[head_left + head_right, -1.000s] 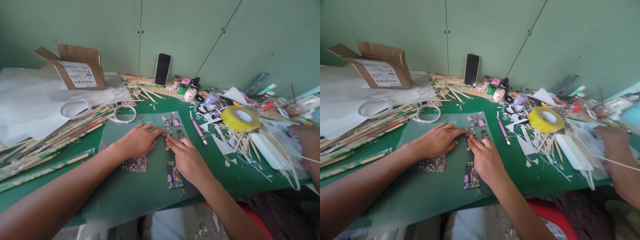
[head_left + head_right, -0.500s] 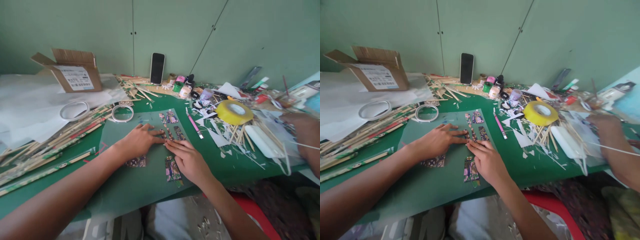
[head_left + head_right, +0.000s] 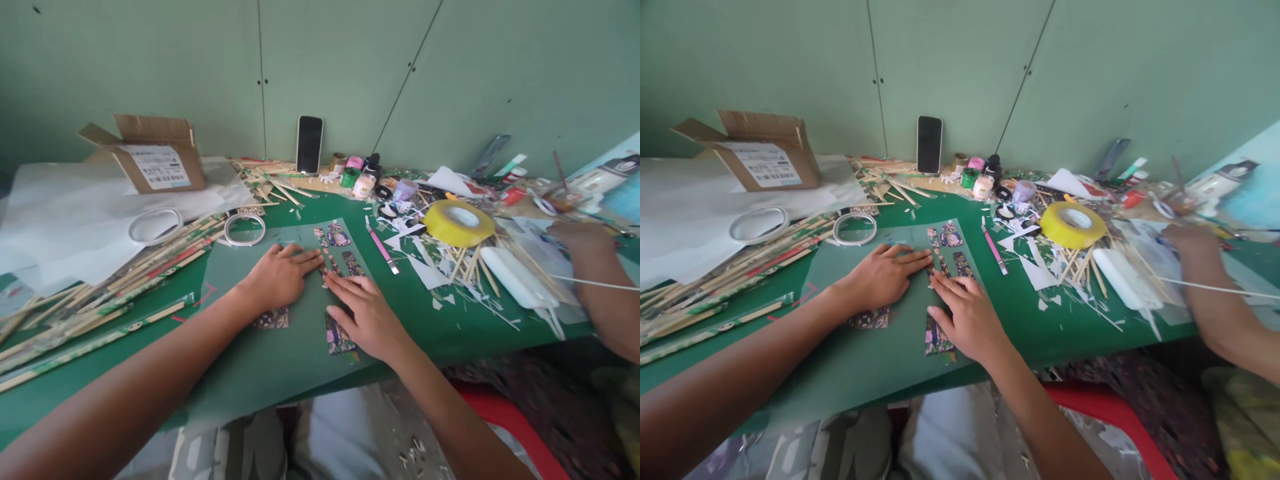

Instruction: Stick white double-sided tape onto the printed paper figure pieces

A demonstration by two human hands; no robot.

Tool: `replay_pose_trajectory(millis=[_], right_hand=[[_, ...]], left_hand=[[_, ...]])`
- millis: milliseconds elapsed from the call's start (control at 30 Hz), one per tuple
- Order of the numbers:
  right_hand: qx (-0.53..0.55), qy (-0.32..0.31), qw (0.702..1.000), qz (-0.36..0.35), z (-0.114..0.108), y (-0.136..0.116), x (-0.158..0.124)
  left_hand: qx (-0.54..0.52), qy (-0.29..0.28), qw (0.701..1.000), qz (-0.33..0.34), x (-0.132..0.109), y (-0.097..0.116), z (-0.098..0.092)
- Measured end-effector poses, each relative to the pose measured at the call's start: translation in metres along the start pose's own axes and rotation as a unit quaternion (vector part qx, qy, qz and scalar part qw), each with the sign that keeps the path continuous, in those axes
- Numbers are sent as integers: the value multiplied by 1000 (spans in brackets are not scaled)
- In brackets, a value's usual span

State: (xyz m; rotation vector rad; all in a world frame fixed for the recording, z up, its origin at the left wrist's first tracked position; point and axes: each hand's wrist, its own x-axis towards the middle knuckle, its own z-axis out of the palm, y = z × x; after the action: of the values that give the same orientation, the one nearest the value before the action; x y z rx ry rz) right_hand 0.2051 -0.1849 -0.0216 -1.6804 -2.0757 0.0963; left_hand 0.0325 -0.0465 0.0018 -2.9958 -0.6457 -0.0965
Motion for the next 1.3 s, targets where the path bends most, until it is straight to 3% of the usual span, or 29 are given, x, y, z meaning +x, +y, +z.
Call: replay_pose_trajectory(millis=[200, 300, 367, 467, 533, 667, 767, 867, 1033, 1300], right_hand=[[66, 54, 996, -27, -4, 4, 0], [47, 150, 985, -66, -14, -5, -8], [37, 209, 971, -107, -16, -24, -22], [95, 184, 955, -214, 2, -67, -51], [89, 123, 957, -246, 24, -92, -68], [55, 167, 978, -109, 58, -115, -84], [-20, 195, 980, -36, 60, -114, -77], [-90, 170, 981, 14, 57, -112, -61], [-108, 78, 991, 11, 56, -112, -39], [-64, 74, 995, 35, 57, -100, -30]], left_hand=[[5, -6, 1000, -28, 4, -1, -4], [-28, 3, 999, -24, -2, -9, -10], [-79, 11, 997, -3, -6, -20, -14], [-133, 27, 991, -15, -9, -38, -12], [-168, 51, 984, -26, -6, -48, -5], [-311, 101, 943, -61, 1, -59, 13], [-380, 111, 915, -76, 2, -60, 20], [-390, 110, 911, -79, 1, -58, 20], [-372, 108, 919, -79, 0, -54, 18], [-352, 114, 927, -60, 1, -54, 21]])
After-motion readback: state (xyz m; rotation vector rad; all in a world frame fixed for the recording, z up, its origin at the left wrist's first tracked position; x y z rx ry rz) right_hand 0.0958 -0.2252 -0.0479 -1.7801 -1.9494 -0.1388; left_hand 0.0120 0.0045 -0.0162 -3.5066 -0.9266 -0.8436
